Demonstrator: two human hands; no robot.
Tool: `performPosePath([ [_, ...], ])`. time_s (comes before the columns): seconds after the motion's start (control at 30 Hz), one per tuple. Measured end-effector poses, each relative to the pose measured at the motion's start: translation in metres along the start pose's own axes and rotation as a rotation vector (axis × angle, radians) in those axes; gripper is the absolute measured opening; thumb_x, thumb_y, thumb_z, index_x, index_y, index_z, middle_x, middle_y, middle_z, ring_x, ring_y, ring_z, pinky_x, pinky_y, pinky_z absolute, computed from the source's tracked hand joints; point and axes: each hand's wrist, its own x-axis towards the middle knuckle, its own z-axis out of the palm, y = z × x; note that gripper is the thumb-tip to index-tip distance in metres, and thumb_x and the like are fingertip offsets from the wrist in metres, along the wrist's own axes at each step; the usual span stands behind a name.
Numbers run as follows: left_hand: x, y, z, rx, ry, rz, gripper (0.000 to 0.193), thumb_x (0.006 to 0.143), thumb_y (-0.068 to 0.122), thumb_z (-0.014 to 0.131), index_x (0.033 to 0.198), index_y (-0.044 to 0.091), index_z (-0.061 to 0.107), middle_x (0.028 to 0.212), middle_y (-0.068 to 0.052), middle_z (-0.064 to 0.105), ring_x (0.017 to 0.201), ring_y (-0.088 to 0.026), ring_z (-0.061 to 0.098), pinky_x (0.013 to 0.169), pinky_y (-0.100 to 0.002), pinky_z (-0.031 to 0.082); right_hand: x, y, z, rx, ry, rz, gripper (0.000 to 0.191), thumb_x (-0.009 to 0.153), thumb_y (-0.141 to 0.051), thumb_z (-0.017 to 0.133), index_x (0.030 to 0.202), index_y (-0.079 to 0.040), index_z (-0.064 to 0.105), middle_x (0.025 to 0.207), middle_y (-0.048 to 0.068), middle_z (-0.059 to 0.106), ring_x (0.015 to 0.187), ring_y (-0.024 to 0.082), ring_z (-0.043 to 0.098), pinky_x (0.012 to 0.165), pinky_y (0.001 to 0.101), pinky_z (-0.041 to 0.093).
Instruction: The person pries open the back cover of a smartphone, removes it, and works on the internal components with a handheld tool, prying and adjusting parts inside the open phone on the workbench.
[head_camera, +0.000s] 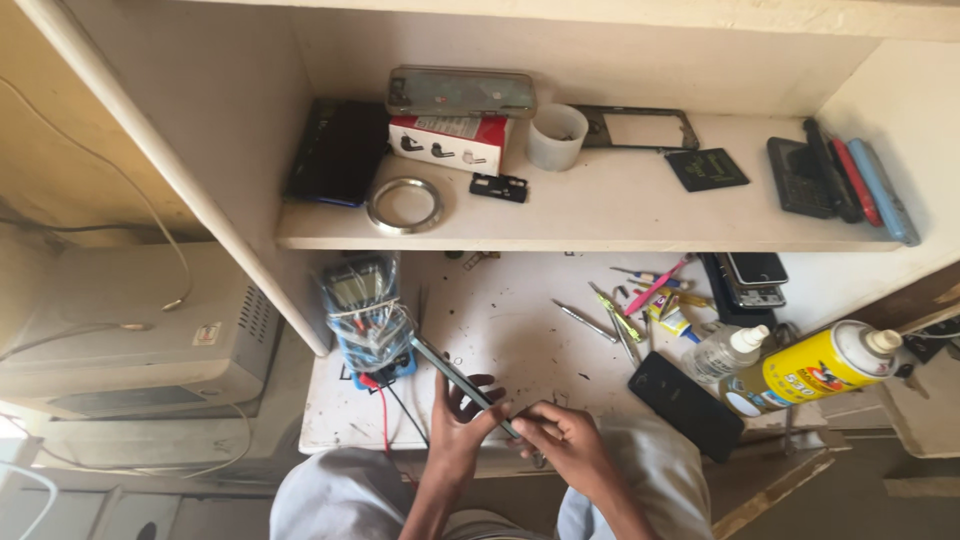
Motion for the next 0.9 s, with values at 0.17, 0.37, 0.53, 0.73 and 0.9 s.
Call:
performPosePath([
  [0.17, -0.001, 0.001, -0.001, 0.038, 0.005, -0.020, 0.087, 0.070, 0.008, 0.083, 0.143, 0.008, 0.035, 0.121, -0.017, 0.060, 0.113, -0.028, 0.067, 0.092, -0.040, 0.060, -0.001, -0.008, 0.011, -0.218, 0.100, -0.120, 0.015, 0.095, -0.014, 0.071, 0.095, 0.001, 0.072, 0.073, 0.008, 0.071, 0.064, 0.011, 0.069, 0.056, 0.0280, 0.054],
  [0.37, -0.001, 0.004, 0.004, 0.051, 0.029, 0.017, 0.104, 0.066, 0.007, 0.085, 0.149, 0.015, 0.022, 0.117, -0.016, 0.059, 0.106, -0.026, 0.066, 0.086, -0.038, 0.060, -0.016, -0.034, 0.021, -0.572, 0.206, -0.460, 0.008, 0.089, -0.004, 0.069, 0.095, 0.000, 0.065, 0.078, 0.015, 0.065, 0.064, 0.031, 0.066, 0.059, 0.0401, 0.051],
  [0.53, -0.002, 0.006, 0.005, 0.112, 0.032, 0.042, 0.094, 0.071, 0.009, 0.087, 0.146, 0.006, 0.032, 0.115, -0.017, 0.062, 0.106, -0.025, 0.066, 0.088, -0.038, 0.060, -0.021, -0.050, 0.029, -0.624, 0.260, -0.570, 0.007, 0.090, -0.001, 0.065, 0.096, -0.001, 0.062, 0.086, 0.017, 0.066, 0.076, 0.039, 0.066, 0.063, 0.0471, 0.050],
  [0.73, -0.002, 0.002, 0.004, 0.080, 0.027, 0.051, 0.096, 0.070, 0.010, 0.086, 0.147, 0.008, 0.029, 0.113, -0.015, 0.063, 0.104, -0.023, 0.067, 0.086, -0.038, 0.060, -0.022, -0.046, 0.029, -0.625, 0.291, -0.543, 0.005, 0.092, -0.002, 0.065, 0.095, -0.002, 0.062, 0.084, 0.017, 0.065, 0.075, 0.038, 0.066, 0.064, 0.0463, 0.050],
  [0.9, -0.003, -0.003, 0.005, 0.017, -0.002, 0.019, 0.096, 0.069, 0.008, 0.086, 0.148, 0.005, 0.032, 0.113, -0.015, 0.063, 0.103, -0.025, 0.068, 0.087, -0.039, 0.061, -0.020, -0.045, 0.023, -0.684, 0.351, -0.595, 0.006, 0.090, -0.002, 0.065, 0.096, -0.002, 0.063, 0.086, 0.017, 0.066, 0.077, 0.038, 0.066, 0.064, 0.0457, 0.051],
])
